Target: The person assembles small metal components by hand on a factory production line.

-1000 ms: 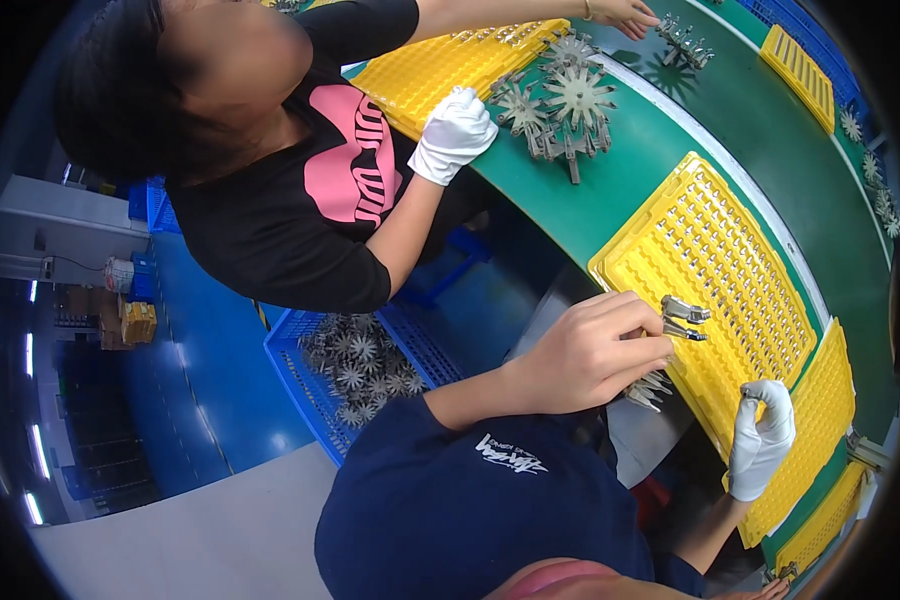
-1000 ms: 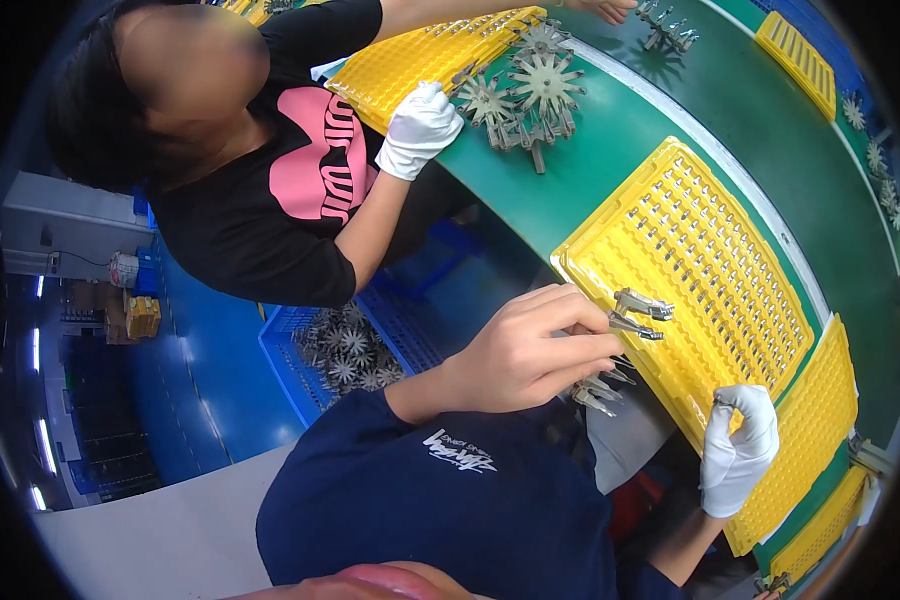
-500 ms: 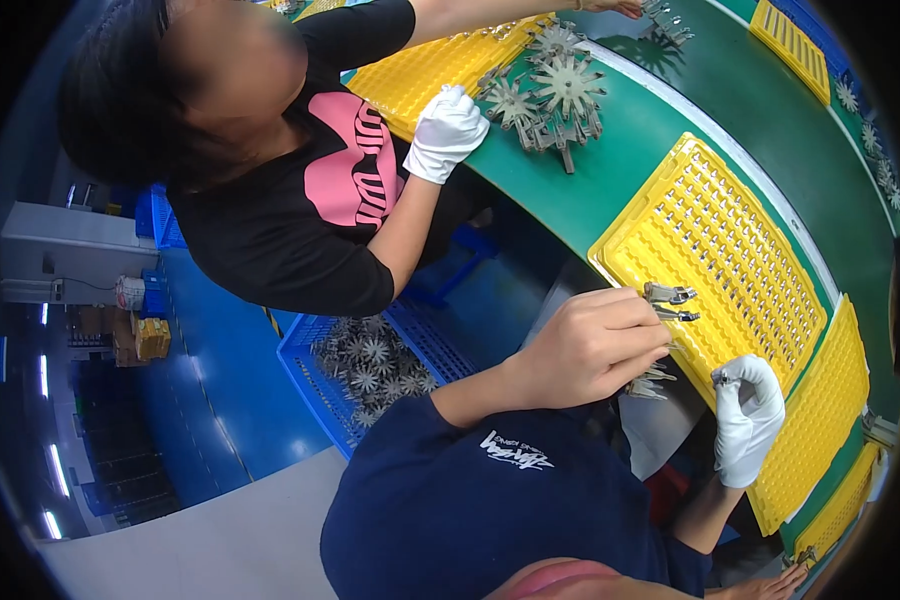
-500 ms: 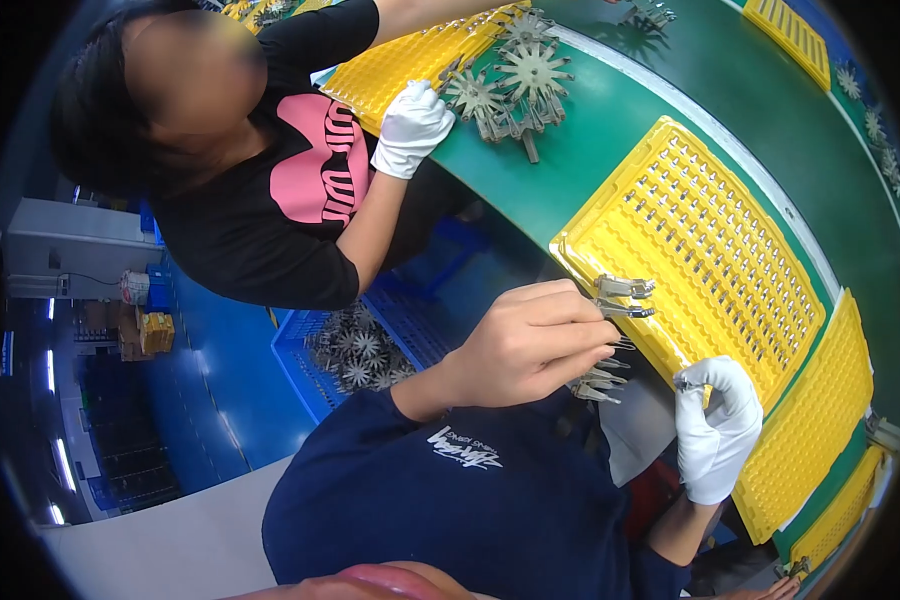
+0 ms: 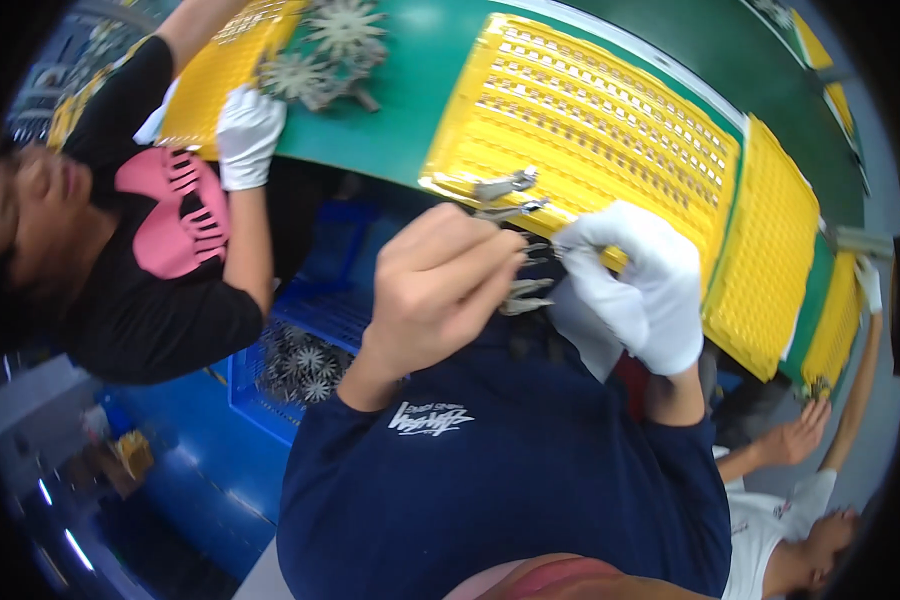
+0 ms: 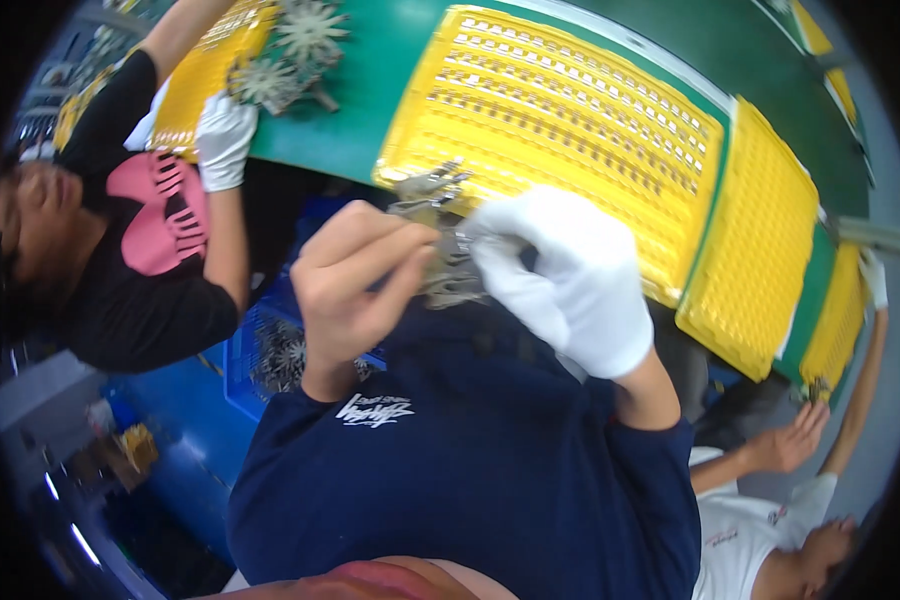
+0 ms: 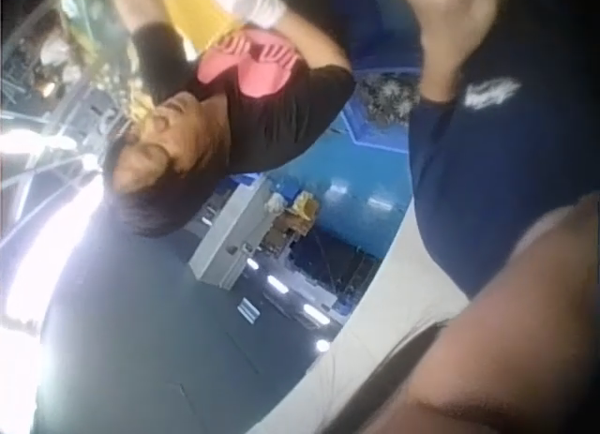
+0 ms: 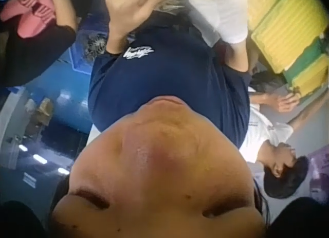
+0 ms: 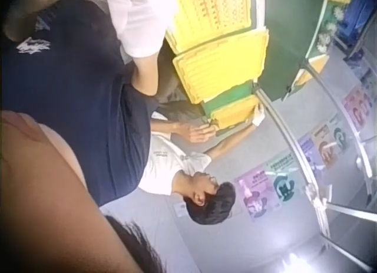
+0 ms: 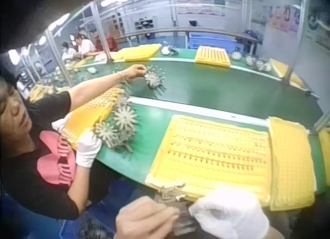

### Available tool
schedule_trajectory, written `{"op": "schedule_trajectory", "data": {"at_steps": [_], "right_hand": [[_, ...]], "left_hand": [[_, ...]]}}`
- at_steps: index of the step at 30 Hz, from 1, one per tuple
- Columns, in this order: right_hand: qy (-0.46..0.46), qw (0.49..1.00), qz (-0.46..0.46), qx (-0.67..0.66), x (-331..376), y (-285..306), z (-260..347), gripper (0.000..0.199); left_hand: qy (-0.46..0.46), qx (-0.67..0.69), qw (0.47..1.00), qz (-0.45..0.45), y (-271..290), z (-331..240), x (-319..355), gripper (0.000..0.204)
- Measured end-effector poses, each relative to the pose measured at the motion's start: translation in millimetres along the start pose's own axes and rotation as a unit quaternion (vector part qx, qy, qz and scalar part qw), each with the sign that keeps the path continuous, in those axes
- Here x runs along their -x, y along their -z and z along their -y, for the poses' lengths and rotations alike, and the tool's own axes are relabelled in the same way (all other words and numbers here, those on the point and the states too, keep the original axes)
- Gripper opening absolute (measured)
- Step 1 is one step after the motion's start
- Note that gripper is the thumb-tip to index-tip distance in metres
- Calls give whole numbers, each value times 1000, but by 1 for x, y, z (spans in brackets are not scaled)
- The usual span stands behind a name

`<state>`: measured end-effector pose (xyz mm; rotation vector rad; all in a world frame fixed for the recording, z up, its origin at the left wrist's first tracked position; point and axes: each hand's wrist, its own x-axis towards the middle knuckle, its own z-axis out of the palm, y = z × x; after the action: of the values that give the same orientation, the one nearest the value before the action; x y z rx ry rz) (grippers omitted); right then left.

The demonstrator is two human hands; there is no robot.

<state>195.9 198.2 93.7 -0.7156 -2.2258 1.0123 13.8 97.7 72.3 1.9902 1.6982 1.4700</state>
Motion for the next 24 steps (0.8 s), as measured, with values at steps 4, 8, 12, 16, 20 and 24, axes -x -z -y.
{"op": "schedule_trajectory", "data": {"at_steps": [4, 8, 12, 16, 20, 24], "right_hand": [[-27, 999, -25, -15, 2, -3, 2, 12], [7, 999, -32, 30, 5, 0, -4, 11], [15, 999, -19, 45, 6, 3, -10, 17], [12, 999, 7, 43, 4, 4, -8, 17], [29, 998, 5, 52, 2, 3, -9, 16], [71, 993, 25, 88, 0, 2, -10, 19]], "left_hand": [[-11, 11, 1000, 3, -6, 4, -1, 19], [-11, 16, 1000, -5, -11, 4, 0, 19], [-13, 14, 1000, -1, -14, 1, -1, 19], [-10, 12, 1000, 6, -14, 1, -2, 19], [-12, 10, 1000, 9, -14, 2, -3, 19], [-14, 7, 1000, 13, -14, 3, -2, 20]]}}
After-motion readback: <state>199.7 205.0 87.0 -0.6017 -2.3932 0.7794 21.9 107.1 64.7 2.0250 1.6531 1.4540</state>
